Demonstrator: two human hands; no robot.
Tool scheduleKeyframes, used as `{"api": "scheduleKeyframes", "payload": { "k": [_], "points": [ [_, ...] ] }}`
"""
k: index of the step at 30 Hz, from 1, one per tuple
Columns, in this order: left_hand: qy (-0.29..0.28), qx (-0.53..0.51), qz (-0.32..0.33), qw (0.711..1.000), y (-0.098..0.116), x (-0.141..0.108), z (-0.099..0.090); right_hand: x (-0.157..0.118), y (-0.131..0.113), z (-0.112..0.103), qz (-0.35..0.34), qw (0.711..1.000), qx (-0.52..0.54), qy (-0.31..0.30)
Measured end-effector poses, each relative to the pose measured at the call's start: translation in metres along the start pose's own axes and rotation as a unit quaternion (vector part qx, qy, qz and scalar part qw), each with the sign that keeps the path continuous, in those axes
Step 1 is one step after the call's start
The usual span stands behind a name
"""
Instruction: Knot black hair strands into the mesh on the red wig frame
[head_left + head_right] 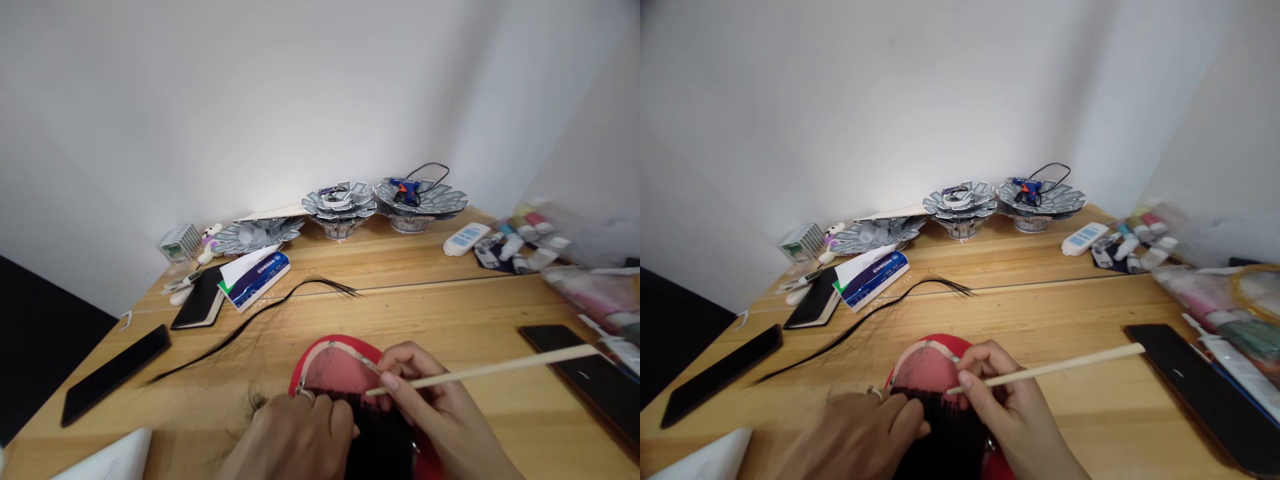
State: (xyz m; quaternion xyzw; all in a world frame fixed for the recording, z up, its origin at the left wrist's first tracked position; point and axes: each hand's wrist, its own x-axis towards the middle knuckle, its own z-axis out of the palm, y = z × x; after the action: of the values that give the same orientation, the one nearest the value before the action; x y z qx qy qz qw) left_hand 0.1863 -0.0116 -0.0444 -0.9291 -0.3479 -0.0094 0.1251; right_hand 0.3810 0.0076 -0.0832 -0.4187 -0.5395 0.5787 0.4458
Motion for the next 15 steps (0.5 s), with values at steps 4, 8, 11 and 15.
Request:
{"api": "scheduleKeyframes", "payload": {
  "k": [4, 8, 11, 15],
  "points": [
    [0.116, -0.022, 0.009, 0.993, -0.002, -0.004, 0.005, -0.001, 0.004, -0.003, -0.001, 1.000, -0.023, -0.002],
    [0.176, -0.137, 0.003, 0.975, -0.010, -0.001, -0.001, -0.002, 0.001, -0.002, 0.001, 1.000, -0.029, 0.011],
    [0.191, -0.289, 0.008, 0.938, -0.015, 0.002, 0.005, -0.003, -0.003, 0.000, 0.002, 0.999, -0.030, 0.017],
    [0.241, -0.444, 0.061, 0.861, -0.012, 0.005, 0.032, -0.005, -0.005, 0.002, 0.048, 0.999, -0.002, 0.026]
  ]
}}
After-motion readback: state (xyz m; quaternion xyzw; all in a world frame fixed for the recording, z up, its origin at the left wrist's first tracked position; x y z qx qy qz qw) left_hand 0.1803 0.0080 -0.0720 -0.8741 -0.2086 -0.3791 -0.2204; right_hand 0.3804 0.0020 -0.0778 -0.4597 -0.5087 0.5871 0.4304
